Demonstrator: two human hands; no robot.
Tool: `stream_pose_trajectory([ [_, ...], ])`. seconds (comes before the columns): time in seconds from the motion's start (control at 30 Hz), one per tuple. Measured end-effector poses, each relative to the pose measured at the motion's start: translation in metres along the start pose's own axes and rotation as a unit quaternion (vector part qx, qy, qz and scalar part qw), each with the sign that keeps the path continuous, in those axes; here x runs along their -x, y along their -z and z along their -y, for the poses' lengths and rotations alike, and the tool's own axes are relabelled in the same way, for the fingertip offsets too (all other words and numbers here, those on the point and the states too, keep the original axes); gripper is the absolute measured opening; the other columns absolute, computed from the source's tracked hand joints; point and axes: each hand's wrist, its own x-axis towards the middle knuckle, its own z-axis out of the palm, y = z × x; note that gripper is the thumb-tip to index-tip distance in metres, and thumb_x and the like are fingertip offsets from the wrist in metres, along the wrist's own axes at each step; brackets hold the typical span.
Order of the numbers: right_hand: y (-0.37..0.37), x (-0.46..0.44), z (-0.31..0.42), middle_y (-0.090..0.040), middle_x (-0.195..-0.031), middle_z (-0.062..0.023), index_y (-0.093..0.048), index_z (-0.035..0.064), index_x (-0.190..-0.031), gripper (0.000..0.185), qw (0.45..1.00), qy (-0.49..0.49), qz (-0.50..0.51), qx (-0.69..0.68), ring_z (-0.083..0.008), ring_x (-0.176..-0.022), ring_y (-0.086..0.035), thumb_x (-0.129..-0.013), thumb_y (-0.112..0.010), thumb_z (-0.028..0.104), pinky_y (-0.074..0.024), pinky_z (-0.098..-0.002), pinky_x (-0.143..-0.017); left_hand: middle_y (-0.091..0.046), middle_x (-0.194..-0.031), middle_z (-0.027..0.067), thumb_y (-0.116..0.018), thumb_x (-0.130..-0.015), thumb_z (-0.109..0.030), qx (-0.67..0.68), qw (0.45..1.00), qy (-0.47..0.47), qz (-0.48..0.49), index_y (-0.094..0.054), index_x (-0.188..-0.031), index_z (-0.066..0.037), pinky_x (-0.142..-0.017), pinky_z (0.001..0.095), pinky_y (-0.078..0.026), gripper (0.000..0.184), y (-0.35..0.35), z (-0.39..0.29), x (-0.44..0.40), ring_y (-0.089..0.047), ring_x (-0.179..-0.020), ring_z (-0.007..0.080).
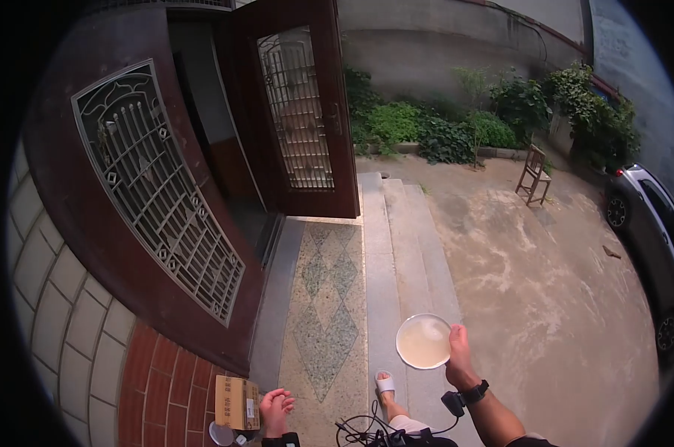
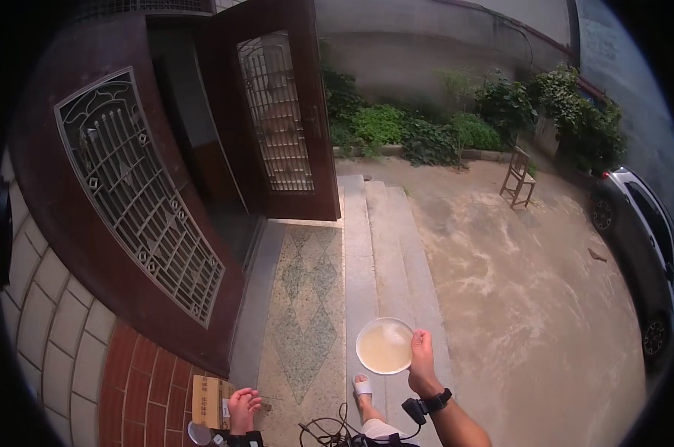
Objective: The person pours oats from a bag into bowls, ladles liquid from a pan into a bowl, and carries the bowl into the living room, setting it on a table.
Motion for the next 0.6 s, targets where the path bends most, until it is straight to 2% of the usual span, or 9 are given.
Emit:
stream_pose_trajectory([
  [0.03, -0.012, -0.038, -0.014, -0.051, -0.101, 0.0003, -0.049, 0.0114, -0.119, 0.036, 1.000, 0.027, 0.002, 0.000, -0.0084, -0.088, -0.049, -0.110, -0.041, 0.045, -0.0456, -0.0253, -0.072, -0.069, -0.100, 0.0116, -0.055, -0.096, -0.005, -0.004, 1.000, -0.004, -0.005, -0.059, -0.113, 0.000, -0.062, 0.0283, -0.055, 0.018, -0.004, 0.005, -0.030, -0.068, -0.076, 0.0176],
  [0.13, -0.072, -0.125, 0.002, -0.051, -0.102, -0.0003, -0.048, 0.0097, -0.119, 0.036, 1.000, 0.006, 0.024, -0.002, -0.0094, -0.090, -0.049, -0.110, -0.042, 0.044, -0.0447, -0.0261, -0.078, -0.070, -0.099, 0.0133, -0.055, -0.094, -0.003, -0.023, 0.998, 0.026, -0.058, -0.059, -0.113, 0.000, -0.057, 0.0292, -0.055, 0.020, -0.010, 0.008, -0.105, -0.068, -0.071, 0.0184],
  [0.23, -0.127, -0.214, 0.003, -0.050, -0.102, -0.0005, -0.048, 0.0091, -0.120, 0.035, 0.999, 0.020, 0.040, 0.020, -0.0093, -0.090, -0.049, -0.110, -0.042, 0.043, -0.0450, -0.0260, -0.077, -0.070, -0.099, 0.0141, -0.056, -0.093, -0.005, -0.024, 0.995, 0.041, -0.084, -0.059, -0.114, 0.000, -0.058, 0.0315, -0.056, 0.022, -0.012, -0.002, -0.161, -0.069, -0.074, 0.0203],
  [0.3, -0.162, -0.276, -0.002, -0.051, -0.102, -0.0004, -0.048, 0.0089, -0.119, 0.035, 0.998, 0.017, 0.047, 0.027, -0.0090, -0.089, -0.049, -0.110, -0.042, 0.043, -0.0452, -0.0259, -0.076, -0.069, -0.095, 0.0091, -0.061, -0.096, -0.011, 0.008, 0.995, 0.077, -0.059, -0.062, -0.120, -0.002, -0.068, 0.0288, -0.056, 0.025, -0.028, -0.019, -0.190, -0.067, -0.081, 0.0189],
  [0.33, -0.181, -0.306, -0.002, -0.051, -0.102, -0.0002, -0.048, 0.0087, -0.119, 0.035, 0.998, 0.014, 0.047, 0.029, -0.0088, -0.089, -0.049, -0.110, -0.042, 0.042, -0.0453, -0.0257, -0.076, -0.069, -0.095, 0.0091, -0.061, -0.096, -0.011, 0.017, 0.995, 0.075, -0.063, -0.062, -0.120, -0.002, -0.068, 0.0288, -0.056, 0.025, -0.037, -0.025, -0.210, -0.067, -0.081, 0.0189],
  [0.43, -0.243, -0.383, 0.014, -0.052, -0.101, 0.0000, -0.048, 0.0088, -0.118, 0.035, 0.996, -0.027, 0.073, 0.039, -0.0088, -0.089, -0.049, -0.110, -0.041, 0.043, -0.0453, -0.0264, -0.077, -0.070, -0.102, 0.0099, -0.060, -0.097, -0.013, 0.038, 0.991, 0.051, -0.121, -0.063, -0.121, -0.004, -0.067, 0.0269, -0.056, 0.026, -0.054, -0.037, -0.283, -0.067, -0.081, 0.0172],
  [0.57, -0.322, -0.490, 0.004, -0.052, -0.101, -0.0001, -0.048, 0.0090, -0.117, 0.035, 0.996, -0.004, 0.086, 0.038, -0.0093, -0.090, -0.048, -0.110, -0.040, 0.043, -0.0446, -0.0276, -0.080, -0.070, -0.108, 0.0113, -0.061, -0.098, -0.015, -0.011, 0.990, 0.051, -0.134, -0.062, -0.122, -0.004, -0.068, 0.0290, -0.057, 0.027, -0.076, -0.046, -0.410, -0.069, -0.085, 0.0199],
  [0.6, -0.342, -0.518, 0.003, -0.052, -0.103, -0.0003, -0.049, 0.0096, -0.118, 0.035, 0.995, -0.002, 0.099, 0.028, -0.0098, -0.093, -0.049, -0.110, -0.040, 0.043, -0.0448, -0.0284, -0.084, -0.070, -0.110, 0.0109, -0.061, -0.099, -0.018, -0.038, 0.992, 0.043, -0.110, -0.062, -0.123, -0.005, -0.068, 0.0314, -0.057, 0.027, -0.081, -0.045, -0.453, -0.069, -0.087, 0.0219],
])
